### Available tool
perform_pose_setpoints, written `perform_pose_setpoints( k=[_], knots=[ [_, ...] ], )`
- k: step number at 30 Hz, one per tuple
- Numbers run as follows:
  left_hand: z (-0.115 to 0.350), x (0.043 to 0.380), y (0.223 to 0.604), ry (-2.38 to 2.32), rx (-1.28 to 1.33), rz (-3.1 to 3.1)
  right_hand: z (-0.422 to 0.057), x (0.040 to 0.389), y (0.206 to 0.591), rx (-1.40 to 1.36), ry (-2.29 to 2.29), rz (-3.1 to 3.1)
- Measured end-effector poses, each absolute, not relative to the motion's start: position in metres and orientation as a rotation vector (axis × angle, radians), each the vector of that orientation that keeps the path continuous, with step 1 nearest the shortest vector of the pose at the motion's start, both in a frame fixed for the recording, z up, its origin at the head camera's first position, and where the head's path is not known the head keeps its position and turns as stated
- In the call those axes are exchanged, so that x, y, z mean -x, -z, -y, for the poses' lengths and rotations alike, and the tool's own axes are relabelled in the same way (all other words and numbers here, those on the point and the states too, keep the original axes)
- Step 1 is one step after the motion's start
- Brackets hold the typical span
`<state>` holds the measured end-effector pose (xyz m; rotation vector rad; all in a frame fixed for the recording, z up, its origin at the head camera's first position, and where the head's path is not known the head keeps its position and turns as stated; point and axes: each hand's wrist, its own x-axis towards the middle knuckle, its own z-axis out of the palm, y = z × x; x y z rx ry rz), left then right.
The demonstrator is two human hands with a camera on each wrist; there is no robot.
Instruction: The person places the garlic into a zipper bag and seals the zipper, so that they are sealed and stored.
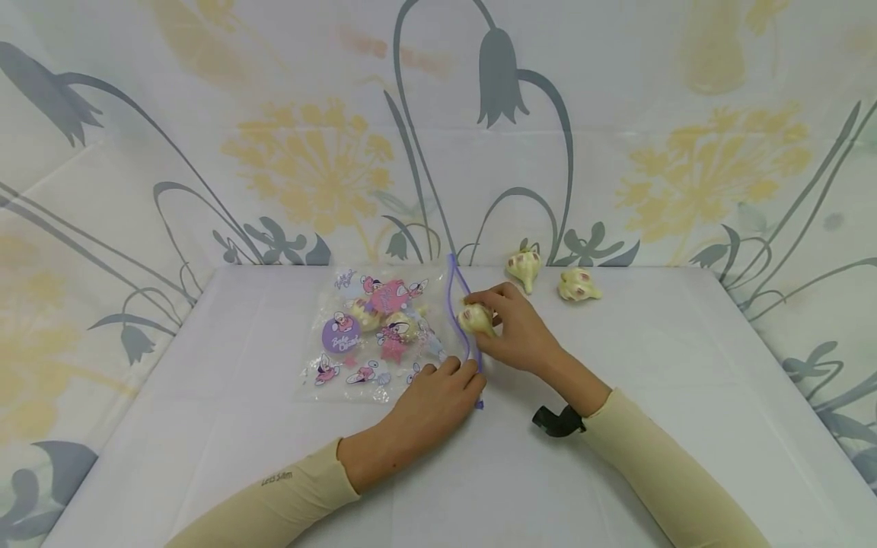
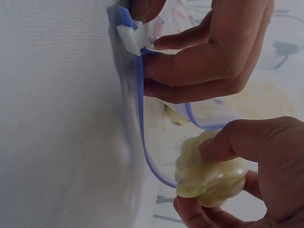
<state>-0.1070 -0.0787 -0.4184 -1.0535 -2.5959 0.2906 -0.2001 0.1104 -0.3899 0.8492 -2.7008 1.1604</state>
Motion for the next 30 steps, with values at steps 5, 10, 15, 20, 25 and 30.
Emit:
perform_pose_setpoints(
  k=[5,10,15,20,25,30],
  knots=[
    [0.079,0.107,0.419,-0.297,1.052,2.576,-0.109,0.2,0.393,-0.902,-1.161,2.714],
    [0.08,0.107,0.42,-0.305,1.054,2.546,-0.108,0.2,0.396,-0.923,-1.151,2.723],
    [0.081,0.107,0.42,-0.331,1.054,2.529,-0.106,0.2,0.4,-0.959,-1.173,2.703],
    [0.08,0.107,0.421,-0.339,1.049,2.518,-0.104,0.202,0.404,-0.968,-1.194,2.699],
    [0.08,0.106,0.421,-0.337,1.043,2.519,-0.101,0.204,0.407,-0.955,-1.238,2.694],
    [0.079,0.105,0.421,-0.338,1.044,2.527,-0.097,0.208,0.412,-0.936,-1.293,2.695]
  ],
)
